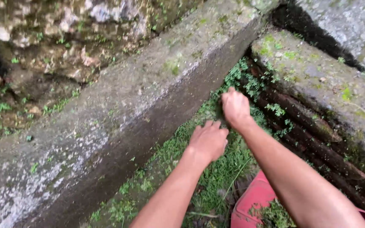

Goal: The person is removing weeds and moss from a stone wall and collecting them in a red dustpan.

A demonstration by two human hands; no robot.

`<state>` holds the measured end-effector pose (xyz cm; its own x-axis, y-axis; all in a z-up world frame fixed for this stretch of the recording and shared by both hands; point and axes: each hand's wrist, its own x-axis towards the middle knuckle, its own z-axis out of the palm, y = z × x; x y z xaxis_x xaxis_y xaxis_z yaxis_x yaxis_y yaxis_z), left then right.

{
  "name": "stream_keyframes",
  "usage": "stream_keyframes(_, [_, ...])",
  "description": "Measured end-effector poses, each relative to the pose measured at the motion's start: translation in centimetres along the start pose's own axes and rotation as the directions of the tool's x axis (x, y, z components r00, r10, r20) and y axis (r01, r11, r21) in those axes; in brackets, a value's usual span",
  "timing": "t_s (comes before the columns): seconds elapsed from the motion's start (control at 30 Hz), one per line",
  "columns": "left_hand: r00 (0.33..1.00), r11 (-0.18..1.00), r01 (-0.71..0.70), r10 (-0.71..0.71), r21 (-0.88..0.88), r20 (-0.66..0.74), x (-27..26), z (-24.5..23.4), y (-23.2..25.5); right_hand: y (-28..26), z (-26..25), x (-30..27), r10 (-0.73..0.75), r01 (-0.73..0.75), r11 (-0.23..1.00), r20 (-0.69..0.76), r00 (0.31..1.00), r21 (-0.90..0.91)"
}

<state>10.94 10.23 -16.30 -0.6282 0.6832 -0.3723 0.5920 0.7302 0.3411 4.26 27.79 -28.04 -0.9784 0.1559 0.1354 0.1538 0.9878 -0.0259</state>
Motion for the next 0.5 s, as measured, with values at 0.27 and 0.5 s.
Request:
stream_keyframes(0.27, [0.998, 0.995, -0.023, 0.016, -0.092, -0.067, -0.8, -1.3, -2.6, 0.6, -1.2, -0.5, -0.166, 0.182, 0.969, -0.104, 0.981, 0.168])
stream_keyframes(0.5, [0.99, 0.98, 0.098, -0.114, -0.173, -0.083, -0.3, -1.7, -3.1, 0.8, -7.4, -2.8, -0.115, 0.115, 0.989, -0.01, 0.993, 0.093])
